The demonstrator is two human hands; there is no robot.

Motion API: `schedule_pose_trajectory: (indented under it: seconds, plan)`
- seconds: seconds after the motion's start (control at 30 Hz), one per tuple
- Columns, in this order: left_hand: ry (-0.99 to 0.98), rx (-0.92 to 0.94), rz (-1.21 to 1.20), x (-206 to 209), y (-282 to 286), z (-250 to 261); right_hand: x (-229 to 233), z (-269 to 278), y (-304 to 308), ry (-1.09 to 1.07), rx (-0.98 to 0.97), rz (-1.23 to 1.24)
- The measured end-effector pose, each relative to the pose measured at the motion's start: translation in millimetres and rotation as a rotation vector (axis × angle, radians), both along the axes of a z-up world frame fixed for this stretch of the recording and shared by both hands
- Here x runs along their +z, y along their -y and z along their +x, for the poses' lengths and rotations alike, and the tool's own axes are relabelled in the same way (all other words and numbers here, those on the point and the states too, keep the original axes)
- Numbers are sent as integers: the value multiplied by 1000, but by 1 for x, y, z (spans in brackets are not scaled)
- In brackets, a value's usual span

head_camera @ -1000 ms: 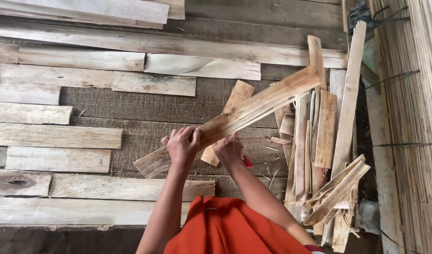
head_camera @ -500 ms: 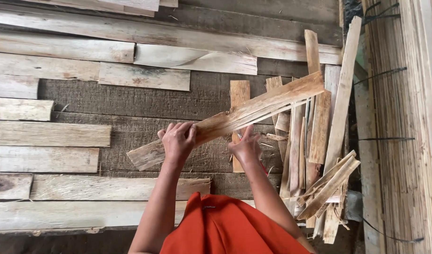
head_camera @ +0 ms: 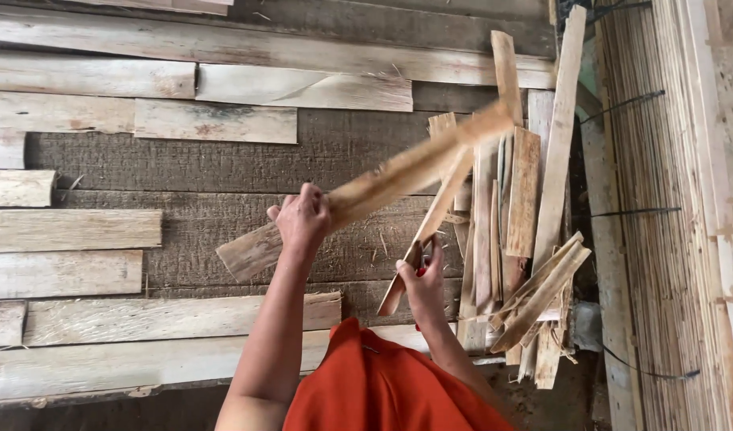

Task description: The person arranges thin wooden planks on a wooden floor, aligning them in rows. They use a red utility knife to trim the edges of some planks to fit them into the arrangement.

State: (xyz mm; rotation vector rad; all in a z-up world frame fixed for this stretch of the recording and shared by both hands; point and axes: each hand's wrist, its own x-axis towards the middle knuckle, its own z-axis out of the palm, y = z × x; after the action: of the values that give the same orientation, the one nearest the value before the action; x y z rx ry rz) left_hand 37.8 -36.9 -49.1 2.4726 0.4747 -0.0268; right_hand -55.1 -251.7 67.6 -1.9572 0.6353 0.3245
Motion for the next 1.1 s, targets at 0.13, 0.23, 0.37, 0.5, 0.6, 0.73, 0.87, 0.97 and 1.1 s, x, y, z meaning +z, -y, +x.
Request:
schedule_pose_trajectory:
  seconds: [0.13,0.23,0.37,0.5,0.6,0.73,0.87,0.97,1.1]
  plan:
    - [-45,-154,24,3,12,1,-1,-7,11,30,91,-56]
    - [-87,-214,-2,12,4,2,-22,-8,26,98,195,-225]
    - [37,-140,109,-3,-14,-3,-32,-8,33,115,235,-343]
    - [112,-172,143,9,8,-27,-36,4,36,107,285,-473]
    - [-103,-194,69,29,34,-38,-5,13,8,111,393,-478]
    - [165,-216,-29,-11,35,-49,-29,17,-18,131,541,-567]
    - [261,-270,-90,-36,28,-47,-31,19,-35,-8,695,-596]
    - [221,-323,-52,-43,28,-48,-29,19,-39,-82,738,-600]
    - [189,-385,34,-51,27,-47,-36,19,-40,-99,737,-589]
